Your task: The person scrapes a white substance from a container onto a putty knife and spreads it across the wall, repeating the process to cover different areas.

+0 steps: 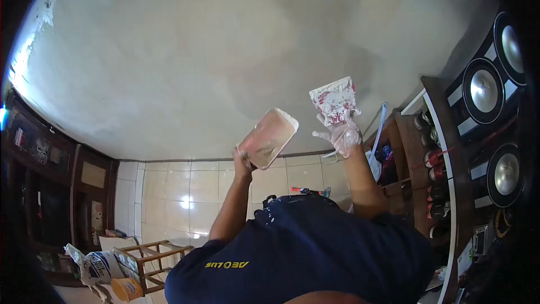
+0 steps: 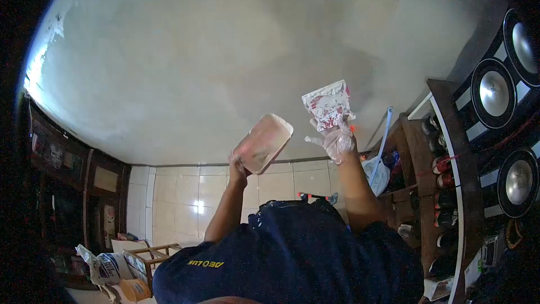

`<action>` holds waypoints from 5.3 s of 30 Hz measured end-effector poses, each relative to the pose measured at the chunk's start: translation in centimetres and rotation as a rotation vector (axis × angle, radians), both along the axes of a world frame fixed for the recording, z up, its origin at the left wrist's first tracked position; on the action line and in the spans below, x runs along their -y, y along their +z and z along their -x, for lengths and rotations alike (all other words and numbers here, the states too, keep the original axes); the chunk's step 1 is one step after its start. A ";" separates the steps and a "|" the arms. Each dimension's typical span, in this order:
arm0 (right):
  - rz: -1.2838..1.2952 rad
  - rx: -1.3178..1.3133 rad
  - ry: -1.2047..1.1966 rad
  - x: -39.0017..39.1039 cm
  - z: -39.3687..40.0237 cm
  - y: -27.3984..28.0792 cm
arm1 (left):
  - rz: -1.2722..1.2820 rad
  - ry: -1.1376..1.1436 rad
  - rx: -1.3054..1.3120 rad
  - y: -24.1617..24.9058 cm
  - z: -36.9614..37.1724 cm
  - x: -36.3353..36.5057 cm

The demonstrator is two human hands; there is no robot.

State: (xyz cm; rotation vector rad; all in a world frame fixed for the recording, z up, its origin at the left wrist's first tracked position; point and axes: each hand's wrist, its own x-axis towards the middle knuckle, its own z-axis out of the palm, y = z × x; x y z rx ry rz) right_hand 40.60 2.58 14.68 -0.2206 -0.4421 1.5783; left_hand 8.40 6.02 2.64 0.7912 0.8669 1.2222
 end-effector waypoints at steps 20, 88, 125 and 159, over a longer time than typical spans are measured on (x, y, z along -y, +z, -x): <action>-0.217 1.877 -0.453 3.9 -3.9 -2.6 | 0.064 0.019 0.098 0.1 -13.7 -0.6; 0.280 0.302 -0.907 -16.9 -23.4 14.1 | 0.153 -0.028 -0.083 5.0 -17.2 -1.6; -0.283 0.255 -0.767 -11.3 -25.6 15.5 | 0.030 -0.065 -0.075 4.0 -16.0 -0.9; 0.641 1.048 -0.945 -15.8 -23.0 -15.3 | 0.092 0.136 -0.043 5.7 -18.6 -0.1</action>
